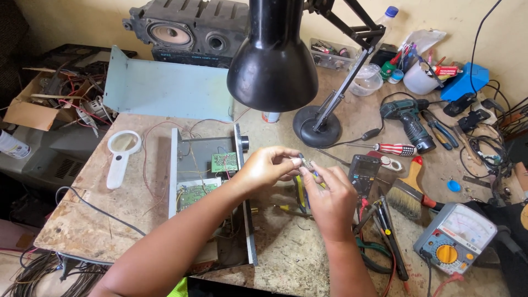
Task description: Repairing an electronic device by stripping wires, probing a circuit board, and using a screwdriver to adjust components.
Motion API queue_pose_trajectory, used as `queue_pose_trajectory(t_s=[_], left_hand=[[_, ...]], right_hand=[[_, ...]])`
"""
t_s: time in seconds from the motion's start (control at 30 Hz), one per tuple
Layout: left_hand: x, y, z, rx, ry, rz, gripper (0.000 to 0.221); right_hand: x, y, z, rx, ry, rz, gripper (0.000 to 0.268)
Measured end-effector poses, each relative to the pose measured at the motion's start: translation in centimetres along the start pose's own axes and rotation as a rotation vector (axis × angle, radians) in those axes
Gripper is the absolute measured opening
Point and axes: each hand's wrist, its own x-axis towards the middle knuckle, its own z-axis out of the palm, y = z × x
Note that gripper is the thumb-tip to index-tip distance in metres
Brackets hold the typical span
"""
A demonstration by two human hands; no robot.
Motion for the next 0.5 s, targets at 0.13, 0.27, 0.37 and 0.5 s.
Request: queue_pose_trajectory(t_s=[0.13, 0.27, 0.37, 0.5], left_hand=[[-0.6, 1.2, -1.4, -0.123, -0.028, -0.021, 0.053], [-1.9, 4.4, -4.3, 0.121, 0.046, 0.111, 0.046], [-3.3, 6.7, -6.8, 0.474, 0.132, 0.219, 0.035], [-5.9, 8.5, -7.9, 0.861, 0.104, 0.186, 0.028]], right_hand=[[0.8, -1.1, 0.5, 0.0, -0.024, -0.028, 0.02], [1.4, -1.5, 0.7, 0.06, -0.045, -0.005, 0.023], [1.3, -1.9, 0.8, 0.091, -0.082, 0.019, 0.023], [0.4, -2.0, 1.2, 0.108, -0.114, -0.013, 0.023]])
